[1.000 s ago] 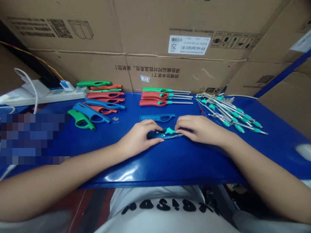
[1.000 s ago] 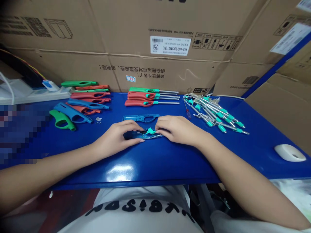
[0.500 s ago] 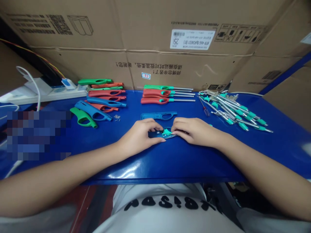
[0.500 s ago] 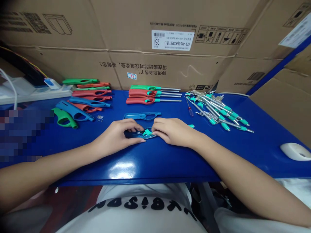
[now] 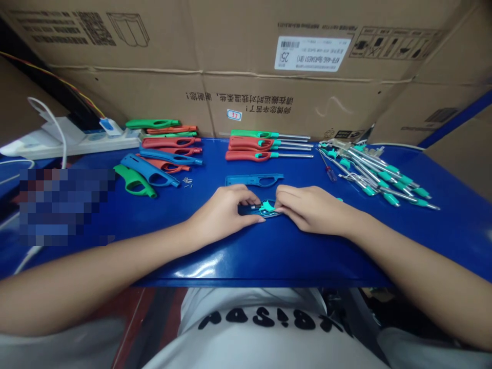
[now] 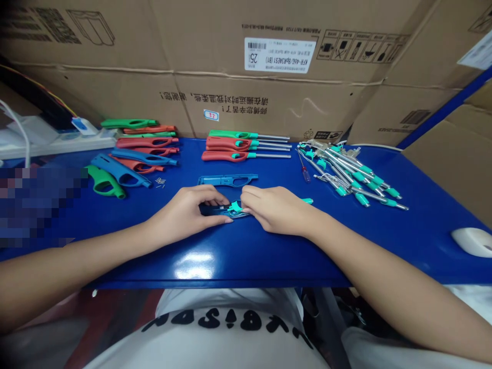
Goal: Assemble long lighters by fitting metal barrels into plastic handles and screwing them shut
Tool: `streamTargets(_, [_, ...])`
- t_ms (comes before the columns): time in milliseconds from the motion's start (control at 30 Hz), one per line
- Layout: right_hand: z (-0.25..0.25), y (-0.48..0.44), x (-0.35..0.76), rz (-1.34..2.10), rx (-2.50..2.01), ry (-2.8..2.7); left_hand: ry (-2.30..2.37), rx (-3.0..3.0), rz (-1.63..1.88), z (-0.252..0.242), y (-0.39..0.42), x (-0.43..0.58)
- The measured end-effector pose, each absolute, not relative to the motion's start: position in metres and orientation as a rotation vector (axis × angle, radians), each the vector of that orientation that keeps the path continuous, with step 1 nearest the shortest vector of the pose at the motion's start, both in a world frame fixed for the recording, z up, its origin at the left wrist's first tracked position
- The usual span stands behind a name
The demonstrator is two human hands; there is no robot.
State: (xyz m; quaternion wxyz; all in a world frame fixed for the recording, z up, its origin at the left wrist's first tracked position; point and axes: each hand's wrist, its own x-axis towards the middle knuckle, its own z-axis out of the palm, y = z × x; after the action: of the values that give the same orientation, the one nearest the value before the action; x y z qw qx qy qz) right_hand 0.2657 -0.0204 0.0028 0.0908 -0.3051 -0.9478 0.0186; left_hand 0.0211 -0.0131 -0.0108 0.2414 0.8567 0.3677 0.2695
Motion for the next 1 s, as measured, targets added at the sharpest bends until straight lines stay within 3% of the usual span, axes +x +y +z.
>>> streamTargets(733, [0.008,-0.029,0.26,-0.154,-0.859,-3.01,0.975,2.382,0.653,-0.004,-0.017,0.02])
streamTargets(867, [0.004,-0.025,0.262,-0.024,-0.824,-2.942,1.052,2.215,0.58,-0.001,-0.014,0.021])
streamTargets(1000, [-0.001,-0.02,0.266,0.369,-0.766,-2.722,1.033,2.187,0.514,-0.003,-0.014,0.022])
